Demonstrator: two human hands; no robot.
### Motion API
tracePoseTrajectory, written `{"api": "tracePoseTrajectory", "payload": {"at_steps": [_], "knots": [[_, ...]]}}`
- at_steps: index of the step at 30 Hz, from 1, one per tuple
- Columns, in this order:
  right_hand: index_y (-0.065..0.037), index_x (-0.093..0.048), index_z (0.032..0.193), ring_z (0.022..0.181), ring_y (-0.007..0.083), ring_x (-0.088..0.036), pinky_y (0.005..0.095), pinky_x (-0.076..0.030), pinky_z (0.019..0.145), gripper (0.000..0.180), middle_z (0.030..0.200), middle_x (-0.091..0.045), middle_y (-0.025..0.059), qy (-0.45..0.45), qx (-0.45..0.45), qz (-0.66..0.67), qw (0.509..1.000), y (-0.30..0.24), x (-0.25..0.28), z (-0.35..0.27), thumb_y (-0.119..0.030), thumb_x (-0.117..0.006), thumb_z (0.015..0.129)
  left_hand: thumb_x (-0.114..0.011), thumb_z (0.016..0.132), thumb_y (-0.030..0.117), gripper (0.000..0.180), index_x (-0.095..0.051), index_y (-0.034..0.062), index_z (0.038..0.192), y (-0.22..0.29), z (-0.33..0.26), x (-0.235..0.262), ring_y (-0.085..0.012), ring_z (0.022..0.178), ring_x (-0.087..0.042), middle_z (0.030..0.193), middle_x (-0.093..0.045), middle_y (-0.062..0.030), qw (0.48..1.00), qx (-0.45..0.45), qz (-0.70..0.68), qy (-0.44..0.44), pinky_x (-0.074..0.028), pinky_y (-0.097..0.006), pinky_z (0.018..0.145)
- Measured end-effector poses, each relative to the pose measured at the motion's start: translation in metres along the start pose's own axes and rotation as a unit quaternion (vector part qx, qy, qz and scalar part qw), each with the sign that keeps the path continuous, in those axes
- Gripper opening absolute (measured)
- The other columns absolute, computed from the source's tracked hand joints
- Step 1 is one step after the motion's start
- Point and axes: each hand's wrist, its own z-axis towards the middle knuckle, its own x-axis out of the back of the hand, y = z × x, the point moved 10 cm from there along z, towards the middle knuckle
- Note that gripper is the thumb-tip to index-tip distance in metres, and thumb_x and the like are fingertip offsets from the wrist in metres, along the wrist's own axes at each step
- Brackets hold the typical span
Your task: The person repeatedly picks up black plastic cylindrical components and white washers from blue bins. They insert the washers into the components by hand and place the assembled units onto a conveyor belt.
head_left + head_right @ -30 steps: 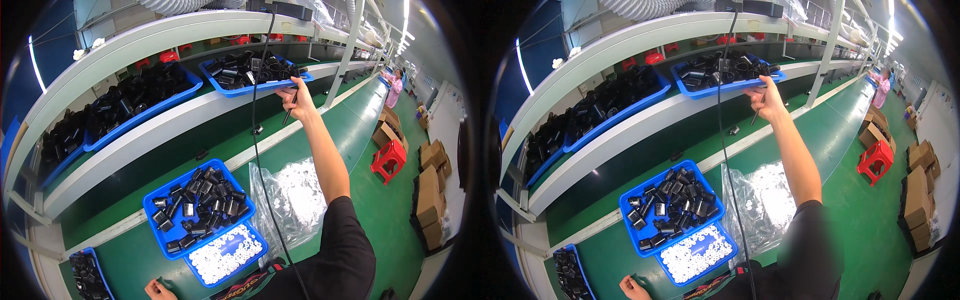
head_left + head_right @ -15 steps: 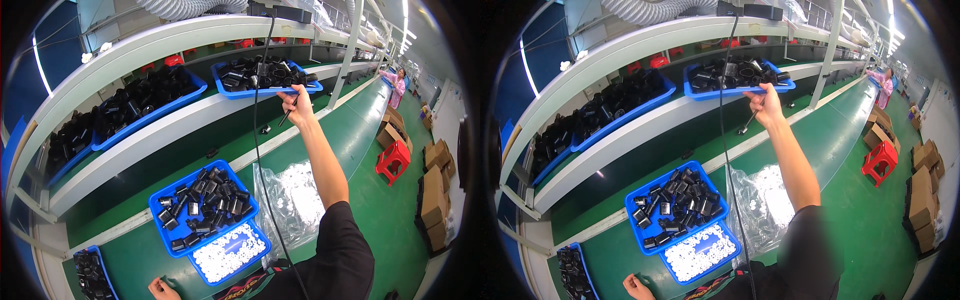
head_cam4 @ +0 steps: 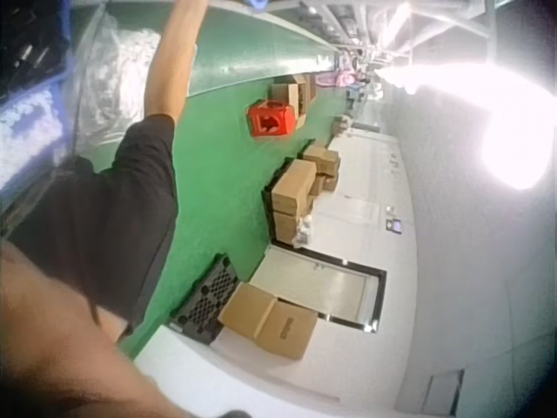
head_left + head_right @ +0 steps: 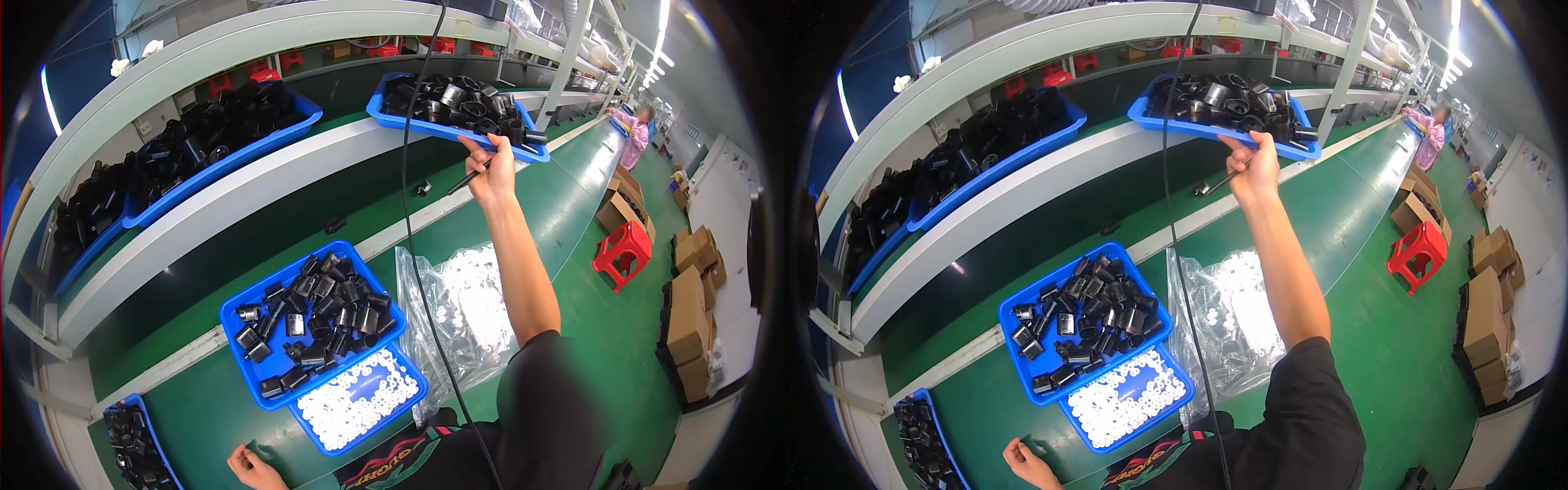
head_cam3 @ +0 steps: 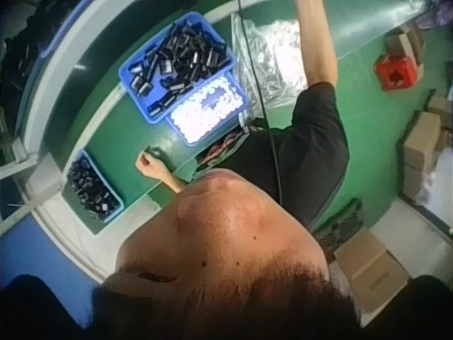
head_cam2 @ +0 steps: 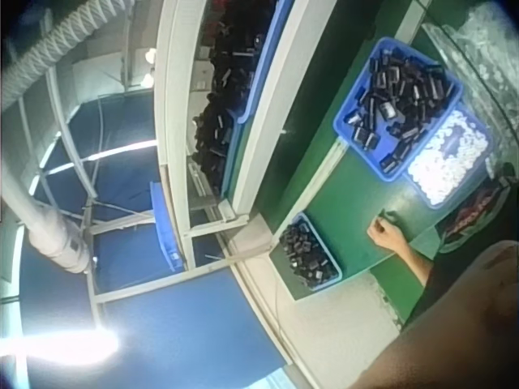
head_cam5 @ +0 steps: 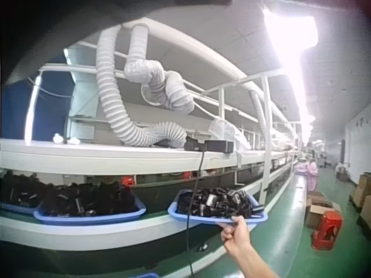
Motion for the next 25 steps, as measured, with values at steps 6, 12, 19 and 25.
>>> {"api": "tracePoseTrajectory", "payload": {"at_steps": [6, 12, 19, 25], "knots": [[0.001, -0.049, 0.092, 0.049, 0.0099, -0.042, 0.0215, -0.035, 0.044, 0.021, 0.101, -0.066, 0.0339, -0.029, 0.044, -0.003, 0.999, -0.020, 0.021, -0.015, -0.020, -0.051, 0.091, -0.062, 0.090, 0.006, 0.013, -0.066, -0.0025, 0.100, -0.002, 0.001, -0.001, -0.0272, 0.085, -0.062, 0.097, -0.061, -0.0155, 1.000, -0.010, -0.003, 0.003, -0.052, -0.036, 0.079], [-0.001, -0.051, 0.086, 0.045, 0.0091, -0.038, 0.0217, -0.032, 0.042, 0.021, 0.097, -0.068, 0.0327, 0.020, 0.073, -0.002, 0.997, -0.052, 0.055, -0.044, -0.021, -0.053, 0.090, -0.062, 0.090, 0.005, 0.013, -0.067, -0.0021, 0.100, 0.002, 0.002, 0.000, -0.0280, 0.084, -0.062, 0.096, -0.060, -0.0151, 1.000, -0.010, -0.008, -0.003, -0.052, -0.037, 0.078], [-0.006, -0.053, 0.077, 0.041, 0.0093, -0.039, 0.0211, -0.030, 0.039, 0.023, 0.095, -0.069, 0.0308, -0.004, 0.136, -0.045, 0.990, -0.121, 0.072, -0.101, -0.022, -0.051, 0.093, -0.053, 0.093, 0.001, 0.013, -0.062, -0.0019, 0.101, -0.027, 0.004, -0.012, -0.0178, 0.087, -0.058, 0.099, -0.058, -0.0083, 0.999, 0.013, -0.025, -0.030, -0.047, -0.031, 0.077], [0.015, -0.056, 0.109, 0.040, 0.0053, -0.047, 0.0164, -0.038, 0.035, 0.044, 0.111, -0.064, 0.0348, -0.135, 0.047, -0.021, 0.989, -0.162, 0.073, -0.159, -0.026, -0.047, 0.097, -0.065, 0.087, 0.009, 0.017, -0.065, 0.0068, 0.105, -0.018, 0.013, -0.005, -0.0281, 0.096, -0.060, 0.114, -0.060, -0.0102, 0.997, 0.009, -0.081, 0.010, -0.047, -0.042, 0.086]]}}
